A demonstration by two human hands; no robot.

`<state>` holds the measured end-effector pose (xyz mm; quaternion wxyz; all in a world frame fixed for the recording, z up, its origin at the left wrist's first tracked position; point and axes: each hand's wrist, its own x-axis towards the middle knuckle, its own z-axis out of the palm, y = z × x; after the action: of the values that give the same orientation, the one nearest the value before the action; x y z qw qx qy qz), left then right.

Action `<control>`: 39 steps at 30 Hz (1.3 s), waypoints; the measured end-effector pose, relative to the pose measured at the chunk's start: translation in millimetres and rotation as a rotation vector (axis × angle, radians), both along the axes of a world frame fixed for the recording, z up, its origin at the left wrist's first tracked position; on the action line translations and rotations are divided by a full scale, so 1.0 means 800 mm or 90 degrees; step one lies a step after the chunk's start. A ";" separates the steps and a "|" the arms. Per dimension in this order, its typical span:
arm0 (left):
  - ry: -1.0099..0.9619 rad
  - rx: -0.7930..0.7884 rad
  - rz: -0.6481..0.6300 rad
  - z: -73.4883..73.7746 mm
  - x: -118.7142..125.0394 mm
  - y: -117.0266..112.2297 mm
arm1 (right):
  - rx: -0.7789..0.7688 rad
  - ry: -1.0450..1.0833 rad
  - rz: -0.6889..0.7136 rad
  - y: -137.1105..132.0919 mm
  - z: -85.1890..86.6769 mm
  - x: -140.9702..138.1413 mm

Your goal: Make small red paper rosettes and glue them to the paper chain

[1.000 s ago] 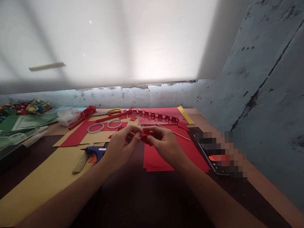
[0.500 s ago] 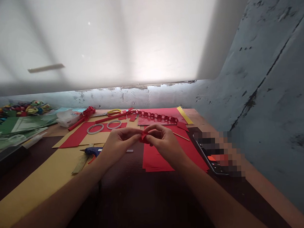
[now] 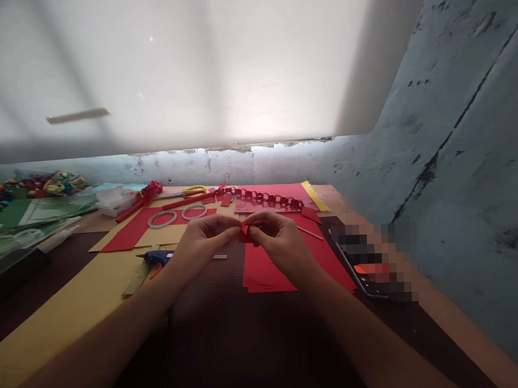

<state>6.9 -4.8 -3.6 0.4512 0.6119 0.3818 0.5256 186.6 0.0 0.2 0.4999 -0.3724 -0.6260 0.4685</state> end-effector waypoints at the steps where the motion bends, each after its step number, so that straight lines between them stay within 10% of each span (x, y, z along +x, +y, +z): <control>1: -0.007 -0.003 -0.004 0.000 0.000 0.000 | -0.007 0.001 0.005 0.000 0.000 0.000; 39: 0.030 -0.051 0.031 -0.002 -0.004 0.000 | -0.019 0.041 0.009 -0.003 0.001 0.001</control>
<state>3.8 -4.9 -5.0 0.4535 0.5959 0.4278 0.5061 187.5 -2.2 1.4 0.5108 -0.3603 -0.6050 0.4932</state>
